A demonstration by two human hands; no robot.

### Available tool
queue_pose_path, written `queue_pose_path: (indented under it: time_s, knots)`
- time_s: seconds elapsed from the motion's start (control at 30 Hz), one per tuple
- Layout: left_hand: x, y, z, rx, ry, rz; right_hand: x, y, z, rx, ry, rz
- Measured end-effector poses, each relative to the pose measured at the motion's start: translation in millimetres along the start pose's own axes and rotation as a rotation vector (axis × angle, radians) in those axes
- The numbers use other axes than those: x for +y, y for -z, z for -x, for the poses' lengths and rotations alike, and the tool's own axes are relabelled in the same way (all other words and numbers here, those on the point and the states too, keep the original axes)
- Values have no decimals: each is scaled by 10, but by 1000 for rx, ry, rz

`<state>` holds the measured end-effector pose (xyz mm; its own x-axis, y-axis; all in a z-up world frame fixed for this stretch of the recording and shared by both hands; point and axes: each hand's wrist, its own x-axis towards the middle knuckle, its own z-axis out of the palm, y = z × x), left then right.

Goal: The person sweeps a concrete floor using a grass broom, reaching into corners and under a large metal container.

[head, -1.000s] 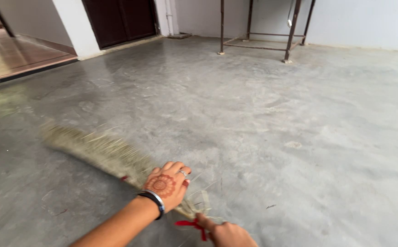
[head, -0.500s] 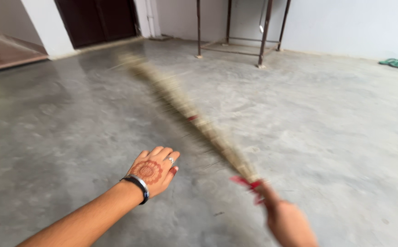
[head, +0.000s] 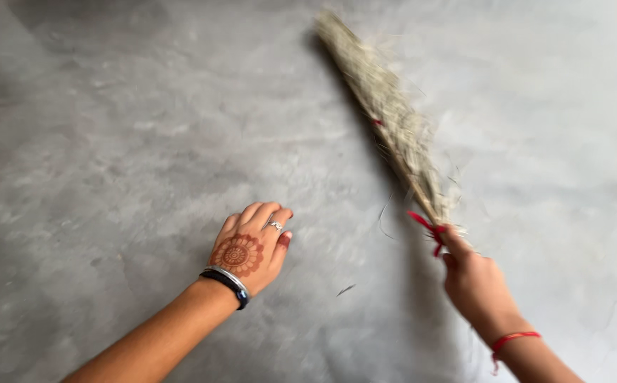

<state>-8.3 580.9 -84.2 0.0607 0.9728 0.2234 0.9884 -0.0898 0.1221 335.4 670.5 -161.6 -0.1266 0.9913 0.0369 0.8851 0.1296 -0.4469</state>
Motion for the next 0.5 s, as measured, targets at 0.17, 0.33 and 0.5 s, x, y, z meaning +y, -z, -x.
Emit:
queue_pose_path:
  time_s: [0.17,0.33,0.5]
  knots:
    - [-12,335,335,40,-15,76,-1044,-305,735,-261,52,-88]
    - [13,1079,680,-38,81,104,-2064,106,1296,-530,172,-64]
    - [73,1861,785,-99,184,84,-2723,1145,1416,-718,230,34]
